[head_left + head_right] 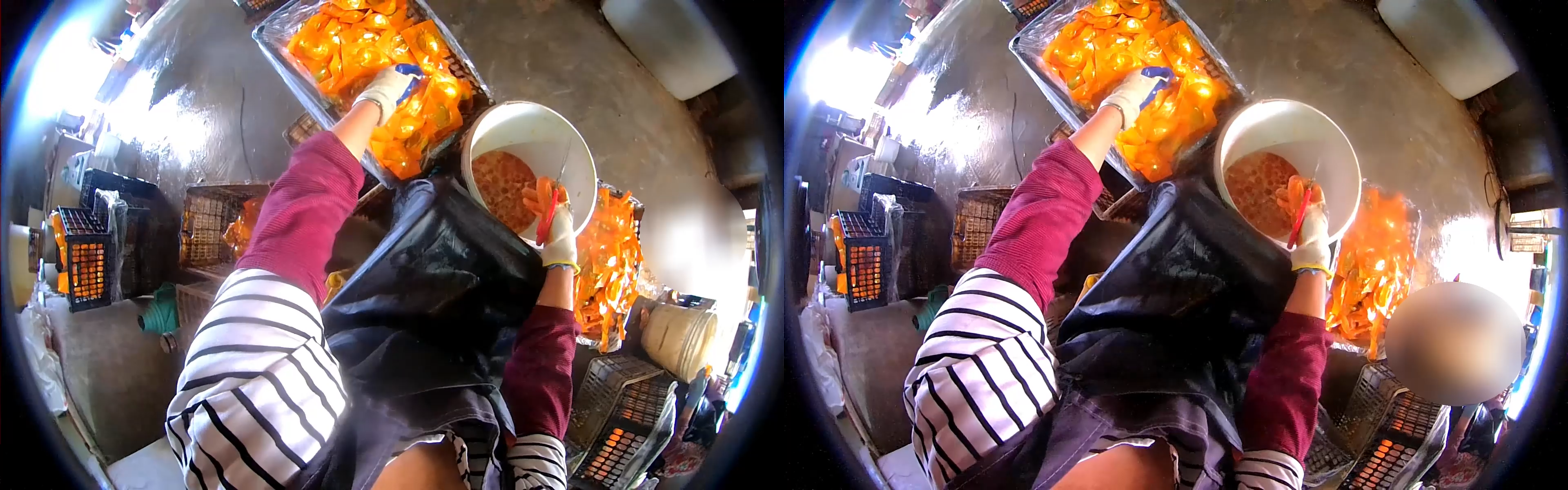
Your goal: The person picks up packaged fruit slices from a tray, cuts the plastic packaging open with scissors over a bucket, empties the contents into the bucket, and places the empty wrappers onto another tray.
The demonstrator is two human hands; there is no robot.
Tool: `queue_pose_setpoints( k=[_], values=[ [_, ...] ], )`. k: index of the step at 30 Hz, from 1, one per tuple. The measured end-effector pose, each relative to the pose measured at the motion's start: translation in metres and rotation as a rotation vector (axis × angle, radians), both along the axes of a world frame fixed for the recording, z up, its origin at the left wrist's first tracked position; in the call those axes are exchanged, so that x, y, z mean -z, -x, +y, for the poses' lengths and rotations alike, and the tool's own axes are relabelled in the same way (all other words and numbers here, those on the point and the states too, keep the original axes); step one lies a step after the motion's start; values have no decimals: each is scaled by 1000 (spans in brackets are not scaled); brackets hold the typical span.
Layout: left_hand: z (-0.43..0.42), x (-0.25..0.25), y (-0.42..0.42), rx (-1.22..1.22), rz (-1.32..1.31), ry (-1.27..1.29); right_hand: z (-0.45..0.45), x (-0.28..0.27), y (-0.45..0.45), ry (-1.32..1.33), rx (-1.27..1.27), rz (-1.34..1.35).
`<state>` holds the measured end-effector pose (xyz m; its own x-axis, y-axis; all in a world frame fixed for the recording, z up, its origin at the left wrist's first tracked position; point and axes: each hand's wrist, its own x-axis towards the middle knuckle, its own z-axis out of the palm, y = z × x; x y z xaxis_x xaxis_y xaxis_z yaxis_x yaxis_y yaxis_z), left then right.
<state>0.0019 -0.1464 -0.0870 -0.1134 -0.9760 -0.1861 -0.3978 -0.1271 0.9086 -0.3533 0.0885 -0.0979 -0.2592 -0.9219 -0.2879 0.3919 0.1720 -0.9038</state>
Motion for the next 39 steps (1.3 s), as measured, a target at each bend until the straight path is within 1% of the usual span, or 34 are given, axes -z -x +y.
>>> queue_pose_setpoints(
  k=[1, 2, 4, 5, 8, 9, 12, 13, 14, 16, 17, 19, 20, 22, 24, 25, 26, 27, 28, 30, 31, 32, 34, 35, 36, 38, 39],
  values=[
    [8, -15, 6, 29, -95, 79, 0, 1, 1, 9, -11, 16],
    [11, -22, 15, -11, -217, 159, 0, 0, 2, 15, -21, 34],
    [13, -29, 34, -90, -461, 313, 2, -3, 4, -5, -82, 165],
    [13, -36, 45, -98, -473, 196, 2, -6, 4, -18, -112, 231],
    [1, -16, 63, 9, -628, 216, 1, -12, -2, 11, -88, 207],
    [-4, -9, 67, 93, -674, 156, 0, -14, -2, 1, -99, 213],
    [-12, -14, 74, 139, -758, -27, -3, -24, -5, -30, -124, 189],
    [-8, -11, 70, 48, -638, 8, -5, -31, -9, -33, -117, 156],
    [-4, -10, 67, 11, -433, 13, -7, -35, -10, -31, -110, 122],
    [5, -22, 64, 19, -488, 335, -6, -39, -10, 23, -102, -55],
    [15, -36, 66, 70, -577, 501, -3, -40, -10, 50, -97, -143],
    [39, -66, 76, 184, -738, 843, -7, -39, -11, 47, -138, -212],
    [52, -80, 88, 258, -702, 968, -9, -39, -9, 76, -181, -337],
    [87, -103, 118, 431, -752, 1161, -14, -38, -4, 107, -270, -586],
    [117, -109, 150, 672, -761, 1273, -11, -60, -17, 132, -310, -558],
    [124, -94, 167, 769, -749, 1338, -1, -68, -21, 223, -210, -442],
    [138, -96, 181, 888, -662, 1337, 9, -73, -23, 307, -110, -326],
    [148, -94, 193, 912, -570, 1416, 7, -68, -18, 310, -120, -217],
    [158, -92, 201, 933, -479, 1487, 8, -66, -11, 285, -156, -384],
    [171, -91, 211, 940, -395, 1471, 16, -62, -3, 358, -185, -439],
    [173, -95, 213, 947, -398, 1477, 19, -65, -4, 332, -26, -402],
    [175, -100, 214, 951, -402, 1484, 22, -68, -2, 326, -15, -407],
    [183, -114, 211, 854, -253, 1369, 26, -73, 3, 309, -2, -415],
    [178, -106, 207, 779, -241, 1159, 22, -65, 3, 402, 143, -290],
    [178, -109, 205, 666, -44, 874, 18, -61, 4, 374, 197, -317],
    [165, -98, 205, 415, 509, 426, 16, -54, 2, 299, 304, -374],
    [153, -93, 202, 449, 496, 292, 14, -52, 1, 239, 331, -377]
  ],
)
